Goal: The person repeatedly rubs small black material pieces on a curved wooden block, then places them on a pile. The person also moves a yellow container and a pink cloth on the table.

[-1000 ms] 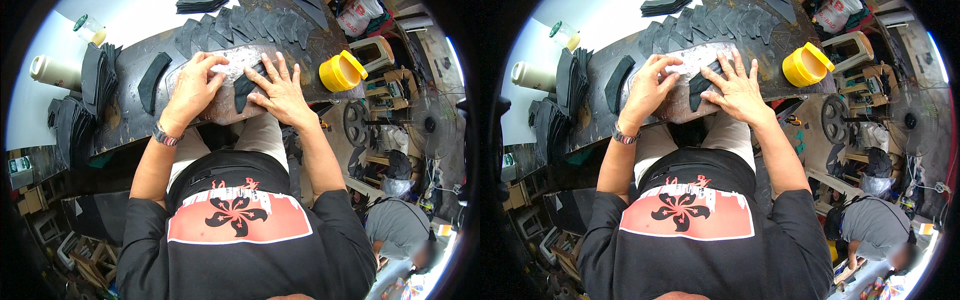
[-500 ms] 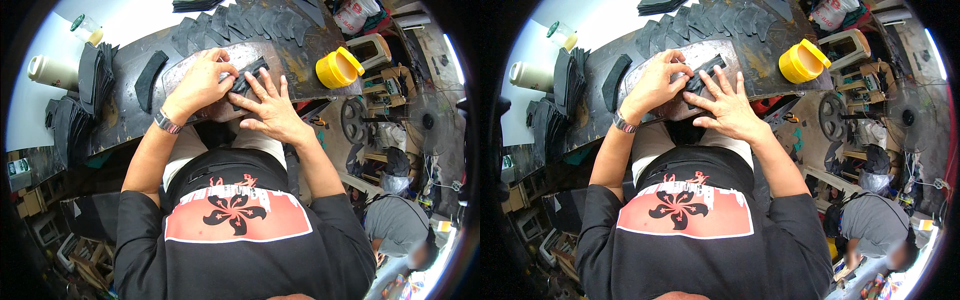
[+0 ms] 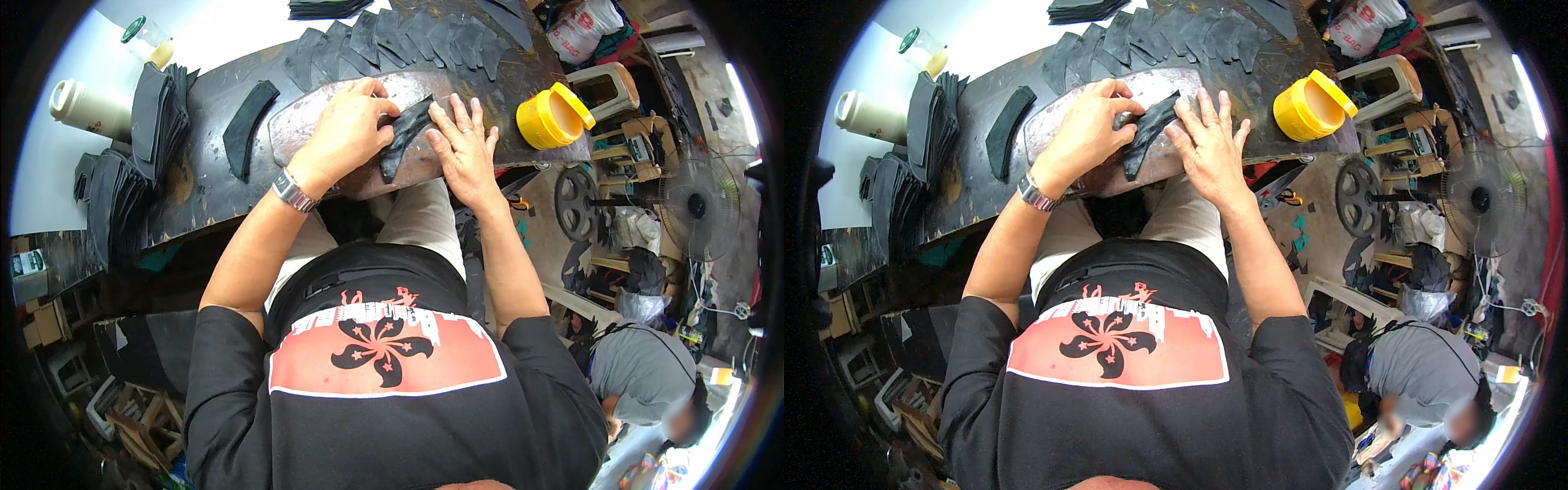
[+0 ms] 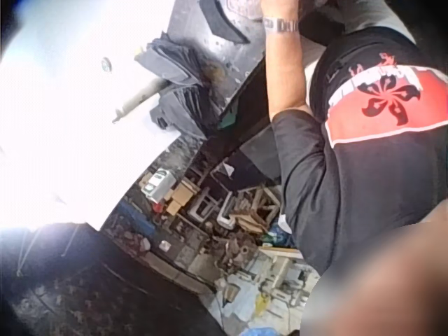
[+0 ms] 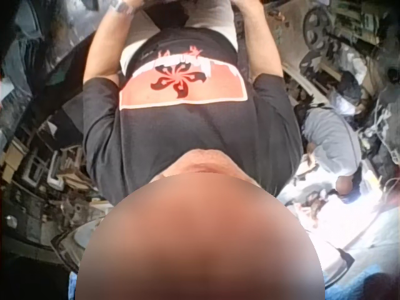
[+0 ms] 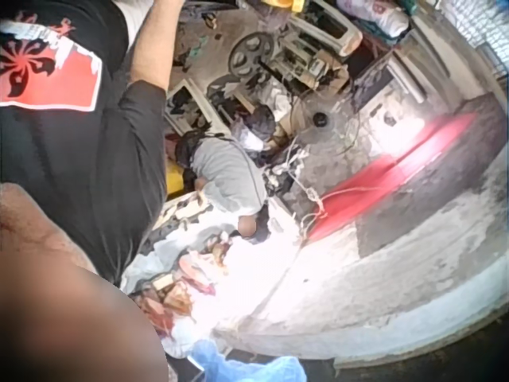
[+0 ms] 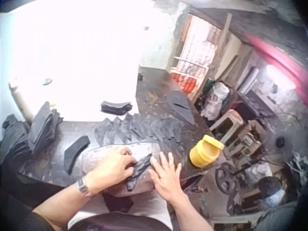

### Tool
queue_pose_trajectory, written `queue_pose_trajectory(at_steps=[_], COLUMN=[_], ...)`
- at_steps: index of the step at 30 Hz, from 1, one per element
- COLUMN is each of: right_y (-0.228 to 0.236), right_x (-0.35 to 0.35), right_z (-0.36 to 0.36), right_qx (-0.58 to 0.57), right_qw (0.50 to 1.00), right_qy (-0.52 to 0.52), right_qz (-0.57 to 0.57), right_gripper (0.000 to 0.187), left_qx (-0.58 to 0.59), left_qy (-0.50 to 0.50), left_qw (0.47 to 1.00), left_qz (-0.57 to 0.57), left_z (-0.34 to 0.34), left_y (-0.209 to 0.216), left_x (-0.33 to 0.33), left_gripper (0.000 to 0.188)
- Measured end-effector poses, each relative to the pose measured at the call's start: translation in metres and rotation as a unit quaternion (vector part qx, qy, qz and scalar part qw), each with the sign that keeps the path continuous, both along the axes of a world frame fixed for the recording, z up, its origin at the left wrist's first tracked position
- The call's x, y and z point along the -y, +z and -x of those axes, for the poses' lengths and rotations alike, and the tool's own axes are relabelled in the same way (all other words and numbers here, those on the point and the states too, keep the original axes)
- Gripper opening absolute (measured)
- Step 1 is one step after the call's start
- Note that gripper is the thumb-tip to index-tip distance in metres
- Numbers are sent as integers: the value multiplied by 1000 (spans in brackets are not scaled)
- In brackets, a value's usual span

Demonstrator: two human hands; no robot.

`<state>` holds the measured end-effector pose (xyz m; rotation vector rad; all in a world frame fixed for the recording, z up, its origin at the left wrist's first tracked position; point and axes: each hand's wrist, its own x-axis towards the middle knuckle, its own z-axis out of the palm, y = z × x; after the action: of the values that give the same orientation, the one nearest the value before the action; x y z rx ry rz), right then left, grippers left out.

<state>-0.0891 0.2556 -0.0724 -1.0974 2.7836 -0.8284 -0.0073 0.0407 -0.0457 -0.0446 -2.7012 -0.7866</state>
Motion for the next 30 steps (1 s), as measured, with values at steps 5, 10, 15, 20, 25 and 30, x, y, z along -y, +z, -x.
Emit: queue_pose_trajectory(at_steps=[5, 10, 15, 20, 25, 30], right_y=[4, 8, 15, 24, 10, 4], right_x=[-2, -7, -14, -19, -2, 10], right_z=[-16, -36, -49, -22, -4, -3], right_qx=[-29, -46, 16, 163, -18, -131], right_qw=[998, 988, 981, 949, 1000, 987], right_qy=[53, 136, 196, 148, -13, 5], right_qz=[-24, -54, 8, 227, 14, -97], right_gripper=[58, 49, 43, 47, 55, 69], left_qx=[16, 29, 31, 33, 50, 45], left_qy=[-20, -35, -29, -24, -21, -23], left_qw=[998, 997, 997, 995, 992, 990], left_qz=[-50, -64, -66, -87, -117, -130], left_z=[10, 12, 11, 11, 10, 10], left_y=[-6, -5, -3, 1, 2, 2], left_x=[7, 13, 10, 7, 4, -2], left_gripper=[24, 23, 23, 25, 25, 24])
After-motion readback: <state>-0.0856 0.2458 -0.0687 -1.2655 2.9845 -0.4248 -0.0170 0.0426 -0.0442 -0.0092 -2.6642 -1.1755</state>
